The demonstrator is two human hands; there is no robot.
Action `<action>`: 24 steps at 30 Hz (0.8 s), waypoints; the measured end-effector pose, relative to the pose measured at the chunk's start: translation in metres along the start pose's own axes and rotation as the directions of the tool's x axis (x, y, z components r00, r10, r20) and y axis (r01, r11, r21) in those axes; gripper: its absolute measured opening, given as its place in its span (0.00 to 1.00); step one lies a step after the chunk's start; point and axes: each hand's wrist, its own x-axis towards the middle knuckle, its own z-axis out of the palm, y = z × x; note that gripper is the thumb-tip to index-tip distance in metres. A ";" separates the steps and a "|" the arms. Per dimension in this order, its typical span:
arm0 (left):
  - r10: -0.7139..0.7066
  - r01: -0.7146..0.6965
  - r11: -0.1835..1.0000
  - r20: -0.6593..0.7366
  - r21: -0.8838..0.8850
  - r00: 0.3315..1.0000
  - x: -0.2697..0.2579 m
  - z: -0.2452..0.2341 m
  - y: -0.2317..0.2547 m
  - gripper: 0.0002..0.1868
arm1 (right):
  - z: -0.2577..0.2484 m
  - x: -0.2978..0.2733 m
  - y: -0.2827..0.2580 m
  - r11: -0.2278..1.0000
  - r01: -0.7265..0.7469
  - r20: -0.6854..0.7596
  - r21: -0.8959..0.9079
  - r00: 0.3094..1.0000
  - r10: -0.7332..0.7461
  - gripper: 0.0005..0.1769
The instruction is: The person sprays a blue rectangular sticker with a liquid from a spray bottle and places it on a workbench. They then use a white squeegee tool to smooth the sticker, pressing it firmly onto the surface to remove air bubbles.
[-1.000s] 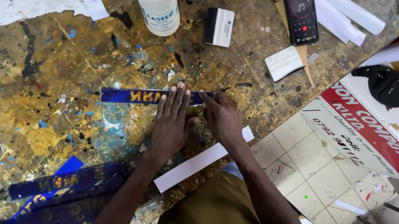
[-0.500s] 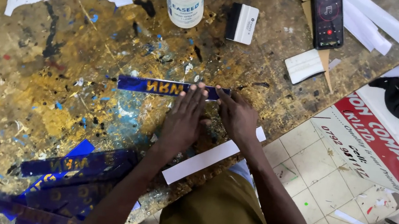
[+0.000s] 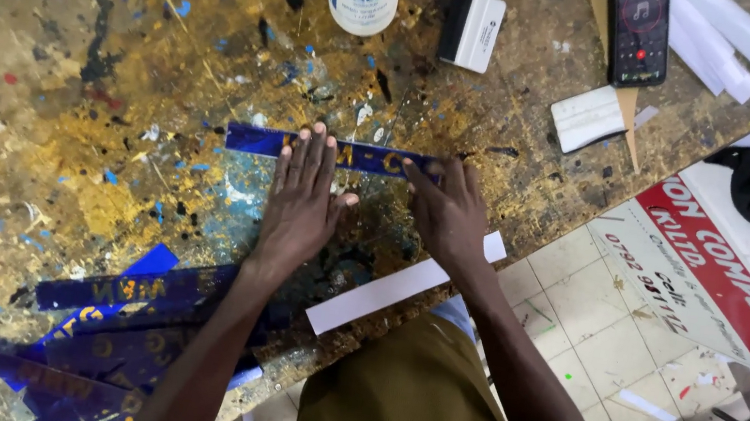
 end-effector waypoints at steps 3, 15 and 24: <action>-0.012 0.012 1.000 -0.011 -0.020 1.000 0.000 0.001 0.003 0.48 | -0.002 0.015 -0.005 0.994 0.105 0.001 -0.036 0.994 -0.105 0.15; -0.148 0.147 0.986 -0.014 -0.085 0.989 0.004 -0.008 0.028 0.45 | 0.000 0.030 0.010 0.966 0.252 0.057 -0.059 0.967 -0.248 0.14; -0.355 0.341 0.931 -0.109 -0.127 0.928 0.020 0.003 0.055 0.49 | -0.012 0.051 0.023 0.931 0.364 0.137 0.002 0.922 -0.361 0.25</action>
